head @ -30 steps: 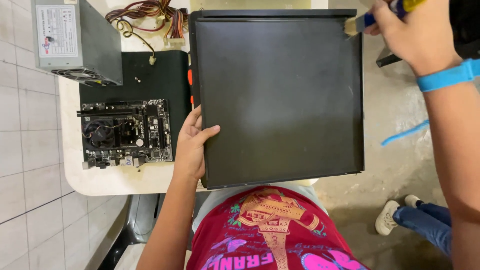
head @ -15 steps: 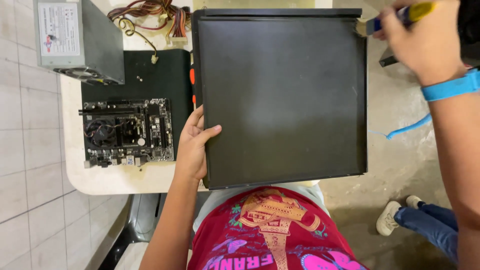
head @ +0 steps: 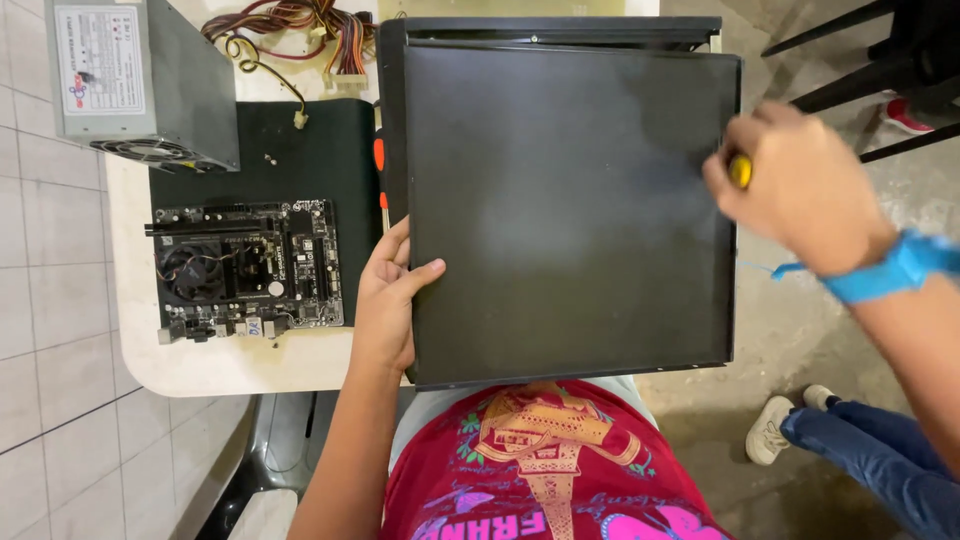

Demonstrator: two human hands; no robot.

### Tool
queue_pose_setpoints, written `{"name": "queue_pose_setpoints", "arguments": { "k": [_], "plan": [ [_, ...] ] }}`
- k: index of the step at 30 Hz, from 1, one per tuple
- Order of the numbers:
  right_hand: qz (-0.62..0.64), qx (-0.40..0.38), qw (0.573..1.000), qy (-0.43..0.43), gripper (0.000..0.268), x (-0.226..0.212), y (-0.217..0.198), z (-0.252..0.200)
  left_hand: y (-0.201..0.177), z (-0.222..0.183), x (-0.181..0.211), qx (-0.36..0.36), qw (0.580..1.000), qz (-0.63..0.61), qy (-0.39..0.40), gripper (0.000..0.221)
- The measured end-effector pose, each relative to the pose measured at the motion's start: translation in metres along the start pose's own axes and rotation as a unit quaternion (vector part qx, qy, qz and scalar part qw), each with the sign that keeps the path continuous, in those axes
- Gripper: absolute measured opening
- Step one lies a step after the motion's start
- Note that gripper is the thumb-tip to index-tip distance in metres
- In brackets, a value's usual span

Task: A person wearing an anti-static wrist strap uses a paintbrush to clean dust from a computer case side panel and then cleans the interior of the case after removing the panel.

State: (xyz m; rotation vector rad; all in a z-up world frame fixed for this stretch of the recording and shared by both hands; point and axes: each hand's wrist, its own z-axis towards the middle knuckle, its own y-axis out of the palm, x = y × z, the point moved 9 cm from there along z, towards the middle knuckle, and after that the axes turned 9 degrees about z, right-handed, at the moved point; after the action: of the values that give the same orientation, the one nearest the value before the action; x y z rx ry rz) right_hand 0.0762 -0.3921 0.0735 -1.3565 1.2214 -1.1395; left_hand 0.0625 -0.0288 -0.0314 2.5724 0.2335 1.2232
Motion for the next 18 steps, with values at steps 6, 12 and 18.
{"name": "queue_pose_setpoints", "arguments": {
  "k": [6, 12, 18],
  "plan": [
    [0.057, -0.118, 0.989, 0.075, 0.029, -0.035, 0.004, -0.06, 0.002, -0.003, 0.004, 0.001, 1.0, 0.015, 0.007, 0.062],
    [0.195, -0.222, 0.933, 0.205, 0.02, -0.004, -0.01, -0.09, 0.003, -0.004, 0.006, 0.001, 1.0, 0.023, 0.02, 0.061],
    [0.242, 0.123, 0.962, 0.031, 0.02, 0.069, -0.04, -0.011, 0.0, 0.0, -0.002, -0.003, 0.999, 0.013, 0.036, 0.061]
  ]
}}
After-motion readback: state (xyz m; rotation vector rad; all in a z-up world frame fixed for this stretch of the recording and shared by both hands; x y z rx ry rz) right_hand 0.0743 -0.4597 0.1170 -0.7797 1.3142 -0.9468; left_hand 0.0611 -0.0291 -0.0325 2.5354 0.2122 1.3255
